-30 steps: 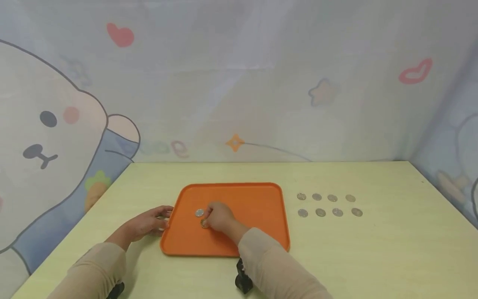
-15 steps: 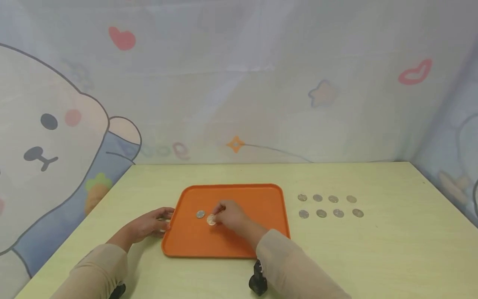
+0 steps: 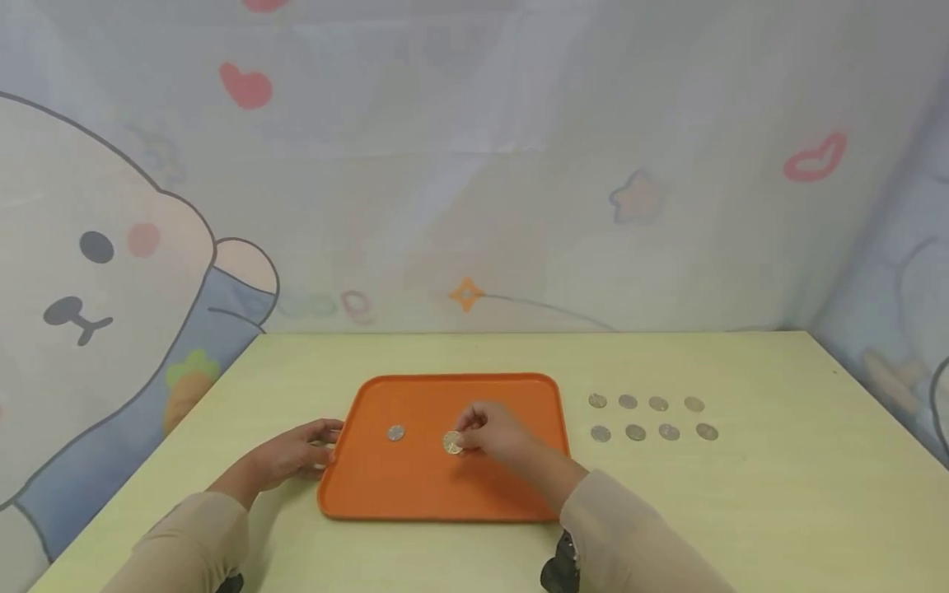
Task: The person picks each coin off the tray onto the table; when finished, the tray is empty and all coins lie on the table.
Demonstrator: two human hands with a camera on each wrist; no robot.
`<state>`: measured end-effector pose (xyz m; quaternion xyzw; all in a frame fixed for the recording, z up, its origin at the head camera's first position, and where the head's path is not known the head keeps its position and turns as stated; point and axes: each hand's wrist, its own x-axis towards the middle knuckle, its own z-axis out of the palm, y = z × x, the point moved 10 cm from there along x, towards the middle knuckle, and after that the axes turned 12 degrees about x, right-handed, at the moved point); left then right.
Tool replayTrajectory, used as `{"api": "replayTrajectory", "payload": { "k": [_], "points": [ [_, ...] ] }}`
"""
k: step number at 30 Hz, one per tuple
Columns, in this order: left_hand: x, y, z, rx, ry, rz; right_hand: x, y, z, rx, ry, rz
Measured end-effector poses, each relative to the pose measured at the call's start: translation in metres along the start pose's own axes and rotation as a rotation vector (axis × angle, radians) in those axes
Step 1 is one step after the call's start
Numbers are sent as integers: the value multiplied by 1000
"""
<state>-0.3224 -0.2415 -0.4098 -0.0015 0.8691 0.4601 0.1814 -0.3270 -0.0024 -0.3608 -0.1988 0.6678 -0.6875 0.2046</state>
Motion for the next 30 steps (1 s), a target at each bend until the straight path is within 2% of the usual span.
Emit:
{"api": "replayTrajectory", "payload": {
  "k": [6, 15, 30],
  "points": [
    [1, 5, 2, -5, -4, 23, -15, -8, -19, 24, 15, 0],
    [2, 10, 2, -19, -19, 45, -31, -10, -53, -13, 52, 18],
    [-4, 9, 2, 4, -29, 34, -77, -7, -101, -31, 120, 66]
  ]
}}
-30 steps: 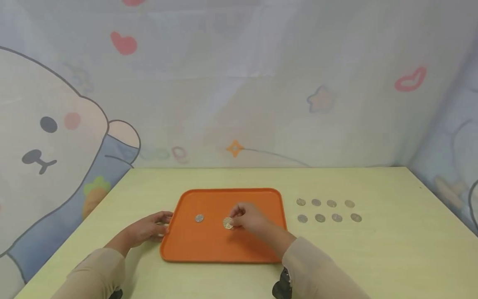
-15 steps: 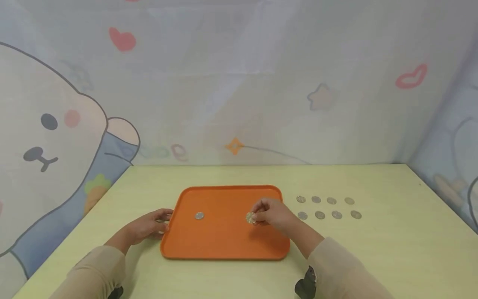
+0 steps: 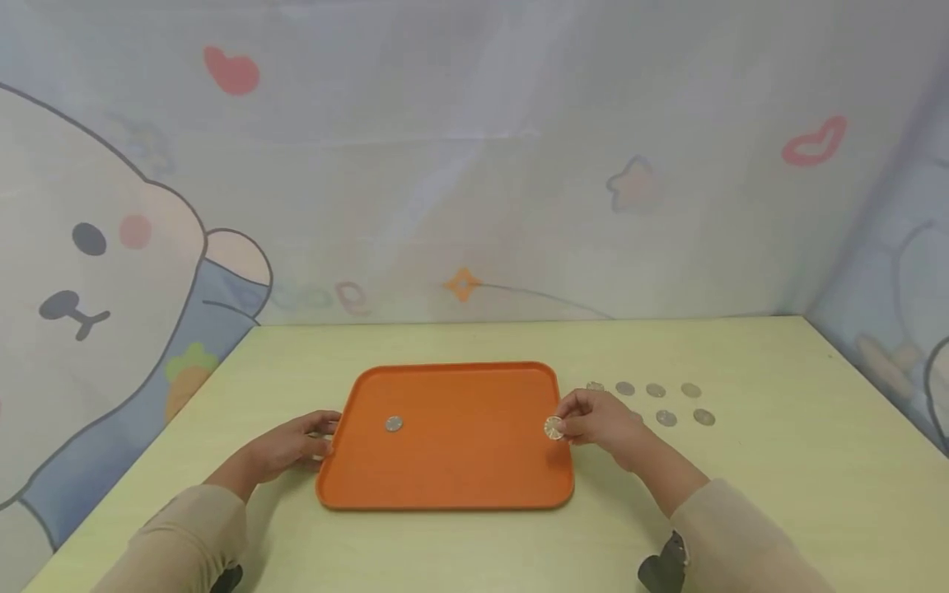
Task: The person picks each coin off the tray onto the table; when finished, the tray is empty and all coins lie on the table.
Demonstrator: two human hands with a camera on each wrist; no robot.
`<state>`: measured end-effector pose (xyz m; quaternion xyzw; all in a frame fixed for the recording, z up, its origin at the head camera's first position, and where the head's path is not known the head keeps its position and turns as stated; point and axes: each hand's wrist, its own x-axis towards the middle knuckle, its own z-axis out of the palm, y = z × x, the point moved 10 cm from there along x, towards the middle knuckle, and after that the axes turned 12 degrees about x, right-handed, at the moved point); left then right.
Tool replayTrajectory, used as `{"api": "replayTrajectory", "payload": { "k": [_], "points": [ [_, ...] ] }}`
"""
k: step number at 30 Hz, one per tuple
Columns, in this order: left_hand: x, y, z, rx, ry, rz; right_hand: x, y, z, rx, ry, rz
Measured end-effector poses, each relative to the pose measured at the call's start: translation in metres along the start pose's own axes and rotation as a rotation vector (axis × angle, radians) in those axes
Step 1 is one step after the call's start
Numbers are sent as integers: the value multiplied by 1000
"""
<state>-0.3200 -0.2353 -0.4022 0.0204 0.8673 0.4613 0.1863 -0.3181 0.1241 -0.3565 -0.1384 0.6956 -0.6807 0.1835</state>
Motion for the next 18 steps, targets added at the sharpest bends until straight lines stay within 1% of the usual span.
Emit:
{"api": "replayTrajectory", "payload": {
  "k": [3, 10, 18],
  "points": [
    [0, -1, 0, 2, 5, -3, -6, 3, -12, -23, 7, 9],
    [-1, 2, 1, 3, -7, 8, -14, 14, -36, -87, 59, 24],
    [-1, -1, 1, -2, -7, -3, -16, 25, -49, -152, 97, 54]
  ]
}}
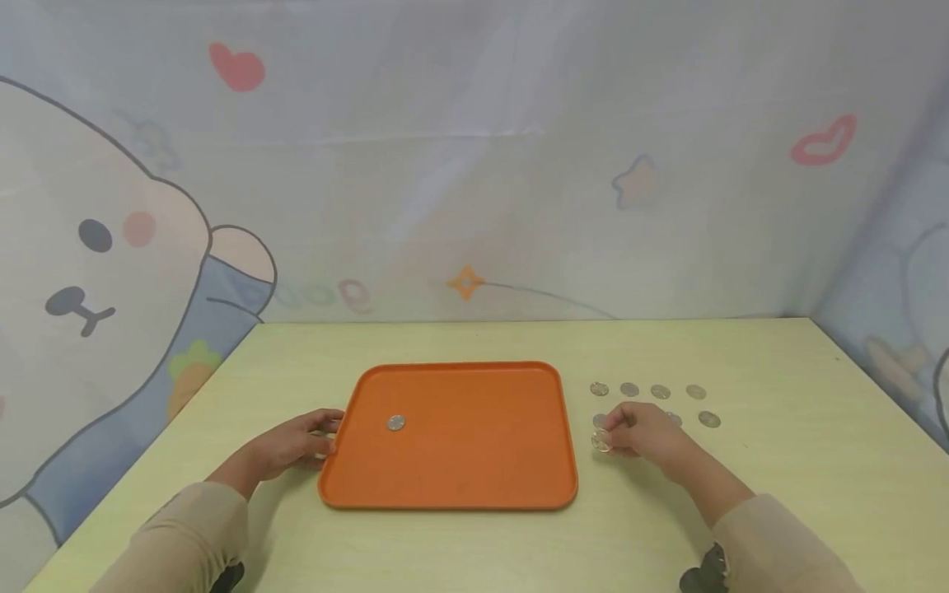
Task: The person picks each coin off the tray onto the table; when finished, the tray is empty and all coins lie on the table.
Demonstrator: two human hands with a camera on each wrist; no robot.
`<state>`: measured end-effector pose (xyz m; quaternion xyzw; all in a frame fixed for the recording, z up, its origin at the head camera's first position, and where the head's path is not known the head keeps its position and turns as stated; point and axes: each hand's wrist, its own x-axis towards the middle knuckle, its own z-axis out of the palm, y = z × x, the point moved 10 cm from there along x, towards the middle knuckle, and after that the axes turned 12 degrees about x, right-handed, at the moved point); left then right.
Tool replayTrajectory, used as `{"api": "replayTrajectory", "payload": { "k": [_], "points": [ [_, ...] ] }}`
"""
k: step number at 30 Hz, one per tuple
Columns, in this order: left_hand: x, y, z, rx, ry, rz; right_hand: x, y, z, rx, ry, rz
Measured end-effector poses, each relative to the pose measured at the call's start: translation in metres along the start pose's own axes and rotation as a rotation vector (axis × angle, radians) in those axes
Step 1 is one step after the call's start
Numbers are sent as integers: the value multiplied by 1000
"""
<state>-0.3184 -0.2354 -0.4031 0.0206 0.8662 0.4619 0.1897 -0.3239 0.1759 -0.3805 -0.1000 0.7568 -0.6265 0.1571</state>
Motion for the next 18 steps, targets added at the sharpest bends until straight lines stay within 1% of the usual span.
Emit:
{"api": "replayTrajectory", "payload": {
  "k": [5, 12, 18],
  "points": [
    [0, 0, -1, 2, -2, -6, -1, 4, -4, -53, 26, 27],
    [0, 1, -1, -2, -1, -5, -1, 9, -6, -109, 15, 35],
    [1, -1, 0, 4, 1, -18, 0, 15, -7, -193, 32, 46]
  ]
}}
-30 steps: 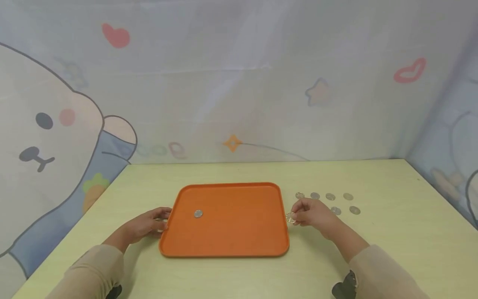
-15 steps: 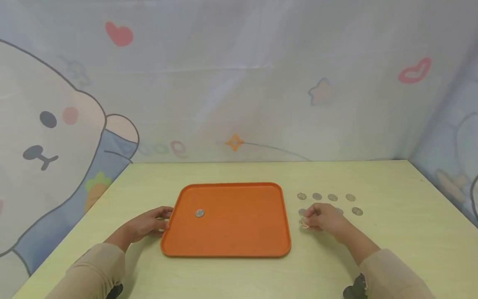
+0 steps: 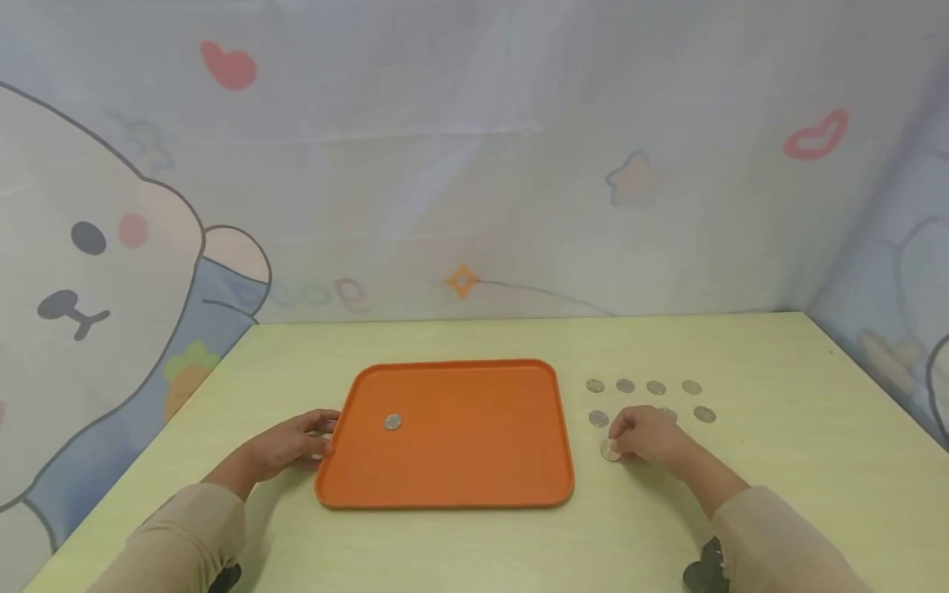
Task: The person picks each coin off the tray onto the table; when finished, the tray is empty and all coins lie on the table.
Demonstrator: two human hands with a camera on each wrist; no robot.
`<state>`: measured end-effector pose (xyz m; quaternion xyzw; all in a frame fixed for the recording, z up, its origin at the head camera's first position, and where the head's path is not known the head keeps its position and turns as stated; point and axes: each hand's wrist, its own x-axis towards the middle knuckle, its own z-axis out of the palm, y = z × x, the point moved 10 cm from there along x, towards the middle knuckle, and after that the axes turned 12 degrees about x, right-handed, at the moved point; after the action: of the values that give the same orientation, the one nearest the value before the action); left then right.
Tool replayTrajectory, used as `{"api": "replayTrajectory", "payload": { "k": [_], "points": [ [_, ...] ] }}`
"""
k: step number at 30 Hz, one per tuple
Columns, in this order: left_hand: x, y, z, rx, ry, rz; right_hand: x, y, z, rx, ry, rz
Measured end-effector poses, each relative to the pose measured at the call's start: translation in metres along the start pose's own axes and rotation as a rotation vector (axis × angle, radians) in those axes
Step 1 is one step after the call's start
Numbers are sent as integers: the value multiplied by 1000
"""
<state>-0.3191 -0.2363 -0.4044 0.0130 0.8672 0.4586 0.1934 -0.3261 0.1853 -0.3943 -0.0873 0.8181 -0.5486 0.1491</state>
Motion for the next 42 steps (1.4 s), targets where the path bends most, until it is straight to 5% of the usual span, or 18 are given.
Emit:
{"api": "replayTrajectory", "payload": {
  "k": [20, 32, 42],
  "points": [
    [1, 1, 2, 1, -4, 1, -2, -13, 6, -172, 30, -106],
    [1, 1, 1, -4, 6, -7, -3, -12, 6, -160, 28, -86],
    [-1, 4, 2, -8, -24, 22, 1, -17, -2, -24, 22, -65]
  ]
}}
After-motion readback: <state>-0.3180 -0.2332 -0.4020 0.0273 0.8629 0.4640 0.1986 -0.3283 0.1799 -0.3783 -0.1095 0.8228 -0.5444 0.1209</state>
